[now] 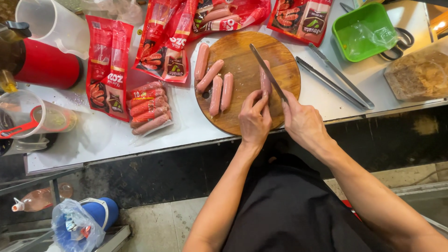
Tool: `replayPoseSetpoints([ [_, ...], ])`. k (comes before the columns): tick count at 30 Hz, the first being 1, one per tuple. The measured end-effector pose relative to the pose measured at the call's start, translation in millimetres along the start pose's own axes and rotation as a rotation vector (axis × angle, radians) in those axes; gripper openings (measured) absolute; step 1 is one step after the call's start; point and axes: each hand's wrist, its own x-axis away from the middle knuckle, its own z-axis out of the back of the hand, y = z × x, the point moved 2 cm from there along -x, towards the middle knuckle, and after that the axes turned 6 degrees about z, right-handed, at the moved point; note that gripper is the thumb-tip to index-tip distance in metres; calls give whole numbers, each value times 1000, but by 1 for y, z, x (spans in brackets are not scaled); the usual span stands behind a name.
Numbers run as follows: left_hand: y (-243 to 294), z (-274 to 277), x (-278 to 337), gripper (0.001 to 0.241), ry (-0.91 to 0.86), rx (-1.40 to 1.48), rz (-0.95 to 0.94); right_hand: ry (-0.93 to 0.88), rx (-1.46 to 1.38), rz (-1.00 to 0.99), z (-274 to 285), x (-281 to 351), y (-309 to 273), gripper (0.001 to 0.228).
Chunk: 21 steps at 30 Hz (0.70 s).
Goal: Score and cut sausages on a wooden cutting board before placing them in a bowl.
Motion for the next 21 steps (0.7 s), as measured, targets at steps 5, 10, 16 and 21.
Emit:
replayPoseSetpoints([
  [5, 3, 1, -2, 27, 2, -14, 16, -11, -17, 17, 9, 11, -10, 36],
  [10, 0, -1, 0, 25, 19, -30, 11, -17, -9, 44, -1, 17, -1, 36],
  [16, 5, -2, -4, 25, 25, -28, 16, 1, -115, 24, 9, 22, -2, 38],
  [21, 24, -6, -27, 41, 6, -158, -212, 72, -83, -49, 17, 21, 8, 37],
])
